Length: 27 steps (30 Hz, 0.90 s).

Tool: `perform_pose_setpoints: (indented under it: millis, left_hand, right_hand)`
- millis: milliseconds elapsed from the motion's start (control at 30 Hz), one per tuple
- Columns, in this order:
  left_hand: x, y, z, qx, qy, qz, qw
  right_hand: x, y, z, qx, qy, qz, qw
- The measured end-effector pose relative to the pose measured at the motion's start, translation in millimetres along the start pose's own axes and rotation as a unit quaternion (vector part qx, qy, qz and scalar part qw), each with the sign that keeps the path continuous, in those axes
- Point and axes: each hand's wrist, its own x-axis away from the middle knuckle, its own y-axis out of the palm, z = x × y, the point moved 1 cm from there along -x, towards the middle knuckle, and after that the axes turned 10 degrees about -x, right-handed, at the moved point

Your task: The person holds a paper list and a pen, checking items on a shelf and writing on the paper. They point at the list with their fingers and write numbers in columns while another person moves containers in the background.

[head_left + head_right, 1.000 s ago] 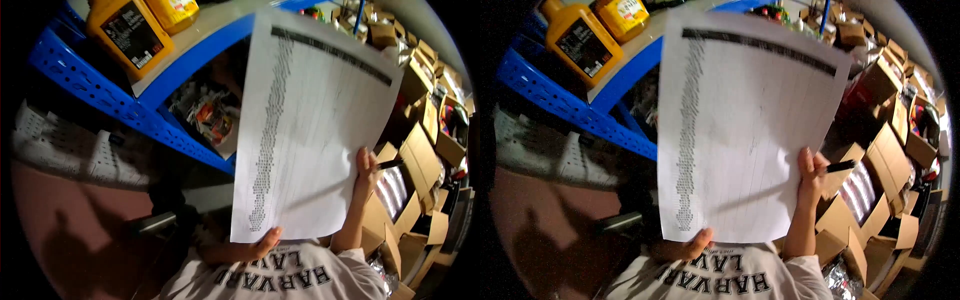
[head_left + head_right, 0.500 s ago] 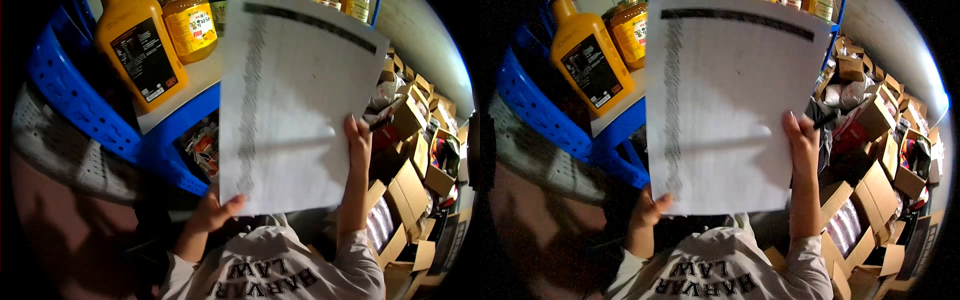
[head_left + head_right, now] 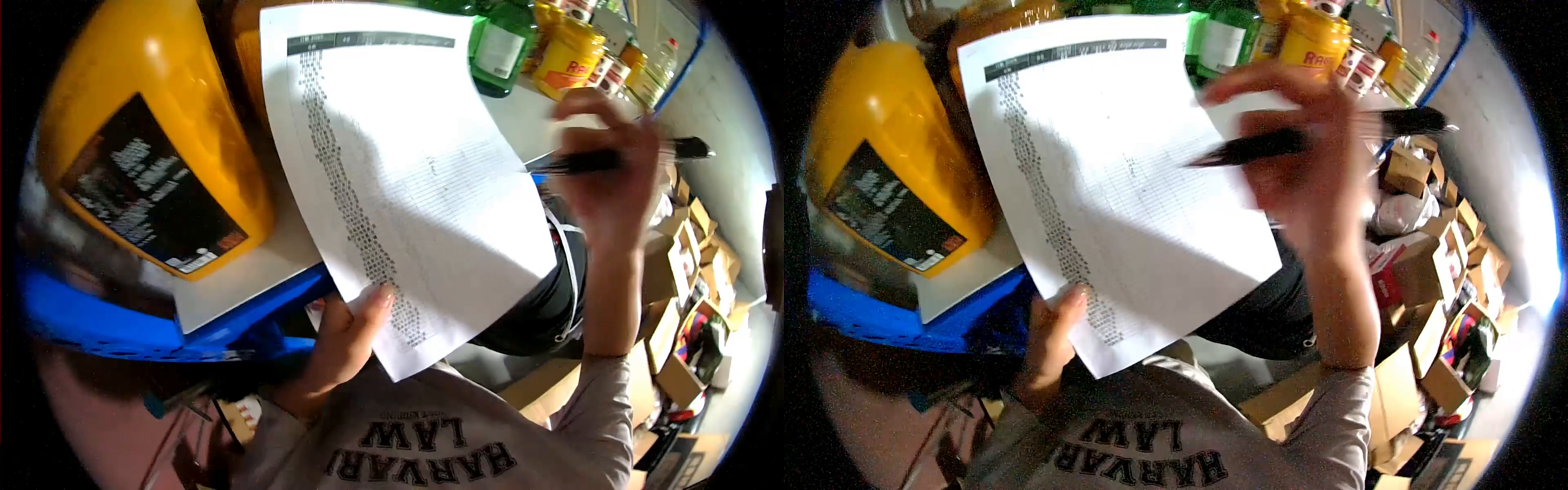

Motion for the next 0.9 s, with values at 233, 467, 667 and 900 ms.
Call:
perform_pose_setpoints:
  millis: [233, 467, 667, 900]
  left_hand:
    - [8.4, -6.2, -2.0, 0.048, -0.017, -0.047, 0.998]
    - [14.0, -10.4, -24.7, 0.036, 0.006, 0.077, 0.996]
    - [7.4, -17.3, -30.7, -0.037, 0.093, 0.074, 0.992]
    - [-2.4, -29.6, -37.4, -0.138, 0.224, 0.093, 0.96]
  right_hand:
    - [-38.1, 26.0, 67.5, 0.287, 0.062, 0.07, 0.953]
    - [-51.4, 27.7, 78.3, 0.384, 0.102, 0.038, 0.917]
    - [-53.3, 14.8, 88.2, 0.346, 0.055, 0.076, 0.934]
    - [-52.0, 15.7, 90.8, 0.353, 0.041, 0.083, 0.931]
